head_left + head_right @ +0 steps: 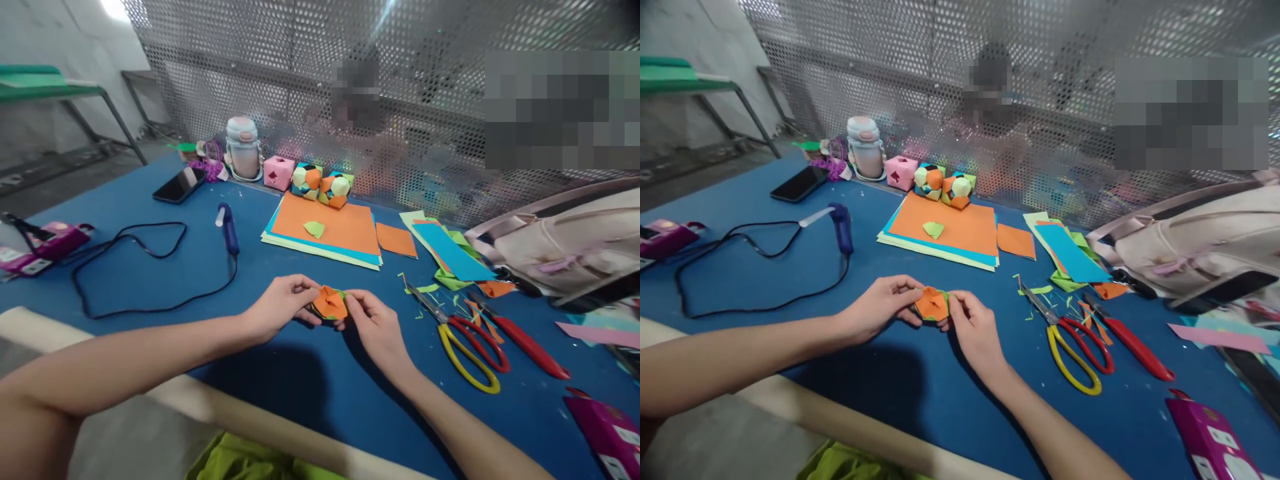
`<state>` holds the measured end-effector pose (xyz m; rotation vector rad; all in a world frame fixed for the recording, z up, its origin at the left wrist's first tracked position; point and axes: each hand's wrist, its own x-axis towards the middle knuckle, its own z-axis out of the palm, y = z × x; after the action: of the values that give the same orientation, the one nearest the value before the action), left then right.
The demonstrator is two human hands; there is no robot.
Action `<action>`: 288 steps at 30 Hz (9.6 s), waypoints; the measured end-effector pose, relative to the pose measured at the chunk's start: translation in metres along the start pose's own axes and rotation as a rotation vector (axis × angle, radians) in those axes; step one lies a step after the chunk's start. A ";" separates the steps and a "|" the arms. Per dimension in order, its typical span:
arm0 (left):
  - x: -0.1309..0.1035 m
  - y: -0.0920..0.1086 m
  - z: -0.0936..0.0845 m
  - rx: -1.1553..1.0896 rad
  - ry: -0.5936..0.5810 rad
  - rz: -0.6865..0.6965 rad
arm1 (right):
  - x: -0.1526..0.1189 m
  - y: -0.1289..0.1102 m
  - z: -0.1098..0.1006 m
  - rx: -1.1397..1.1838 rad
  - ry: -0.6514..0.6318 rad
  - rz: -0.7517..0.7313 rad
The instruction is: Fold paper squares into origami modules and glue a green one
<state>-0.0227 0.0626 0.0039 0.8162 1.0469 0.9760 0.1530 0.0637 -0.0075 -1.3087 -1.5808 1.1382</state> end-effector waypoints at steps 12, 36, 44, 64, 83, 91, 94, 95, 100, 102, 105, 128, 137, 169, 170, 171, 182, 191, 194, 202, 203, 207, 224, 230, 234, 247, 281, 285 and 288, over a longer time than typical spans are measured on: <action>0.003 0.001 -0.004 -0.178 -0.144 -0.097 | 0.003 0.014 0.000 0.257 0.018 0.084; 0.009 -0.001 -0.003 -0.096 0.025 -0.023 | 0.009 0.000 -0.032 -0.186 0.203 -0.308; 0.005 -0.007 -0.003 0.364 0.080 0.237 | -0.004 0.001 -0.015 -0.402 0.135 -0.485; -0.022 -0.001 -0.008 1.499 -0.356 0.747 | -0.018 -0.017 0.000 -0.142 0.054 -0.233; -0.009 -0.008 -0.002 1.153 -0.093 0.866 | -0.012 -0.005 0.005 -0.021 -0.019 -0.047; -0.012 -0.004 0.001 1.101 -0.109 0.651 | -0.011 0.004 0.003 -0.200 0.101 -0.292; -0.013 -0.002 0.003 1.028 -0.110 0.545 | -0.008 0.011 -0.002 -0.346 0.121 -0.581; -0.013 -0.001 0.003 0.991 -0.114 0.518 | -0.008 0.012 -0.004 -0.374 0.109 -0.630; -0.009 -0.002 0.001 0.795 -0.112 0.453 | -0.007 0.005 -0.006 -0.186 0.140 -0.277; -0.007 -0.003 -0.001 0.728 -0.101 0.454 | -0.006 0.002 -0.004 0.067 0.087 -0.074; -0.005 -0.003 -0.002 0.671 -0.081 0.463 | -0.003 0.000 -0.001 0.438 -0.037 0.110; -0.010 0.000 0.010 0.170 -0.026 0.111 | -0.014 0.006 0.002 -0.456 0.096 -0.683; -0.007 -0.004 0.006 0.190 -0.036 0.125 | -0.012 0.007 0.000 -0.558 0.085 -0.724; -0.006 -0.003 0.004 0.381 -0.082 0.165 | -0.023 -0.001 0.001 -0.802 0.080 -1.026; -0.006 -0.003 0.004 0.349 -0.070 0.158 | -0.024 -0.001 0.000 -0.851 0.103 -1.097; -0.007 -0.003 0.005 0.325 -0.058 0.157 | -0.025 0.000 -0.001 -0.894 0.111 -1.149; -0.014 -0.009 0.003 0.628 0.016 0.404 | -0.030 -0.004 0.004 -0.808 0.093 -1.119; -0.013 -0.012 0.003 0.835 -0.026 0.465 | -0.033 -0.009 -0.001 -0.841 -0.006 -1.216; -0.012 -0.007 0.001 0.755 0.021 0.438 | -0.033 -0.010 -0.006 -0.834 -0.122 -1.317; -0.008 0.004 0.004 0.323 0.026 0.209 | -0.025 -0.009 -0.004 -0.680 -0.069 -1.046; -0.008 0.004 0.004 0.316 0.016 0.200 | -0.024 -0.009 -0.002 -0.631 -0.044 -0.981; -0.012 0.002 0.006 0.322 -0.030 0.186 | -0.019 -0.005 -0.001 -0.689 0.117 -0.875; -0.015 0.001 0.011 0.131 -0.091 -0.045 | -0.010 -0.007 -0.007 -0.961 0.100 -0.999; -0.019 0.002 0.013 0.116 -0.179 -0.113 | -0.011 -0.006 -0.010 -1.020 0.056 -0.980; -0.020 0.002 0.012 0.144 -0.196 -0.122 | -0.012 -0.006 -0.014 -1.112 -0.005 -1.068; -0.022 0.001 0.011 -0.107 -0.235 -0.251 | -0.015 -0.009 -0.011 -1.131 -0.019 -1.114; -0.017 -0.005 0.010 0.189 -0.151 0.074 | -0.023 -0.004 -0.004 -0.253 0.257 -0.514; -0.013 -0.008 0.000 0.490 -0.011 0.384 | -0.024 -0.007 -0.001 -0.127 0.236 -0.279; -0.012 -0.006 -0.004 0.707 0.024 0.550 | -0.025 -0.009 0.002 -0.097 0.191 -0.274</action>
<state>-0.0270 0.0499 0.0010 1.7435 1.2332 1.0723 0.1527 0.0380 0.0004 -1.1805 -1.6293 0.7551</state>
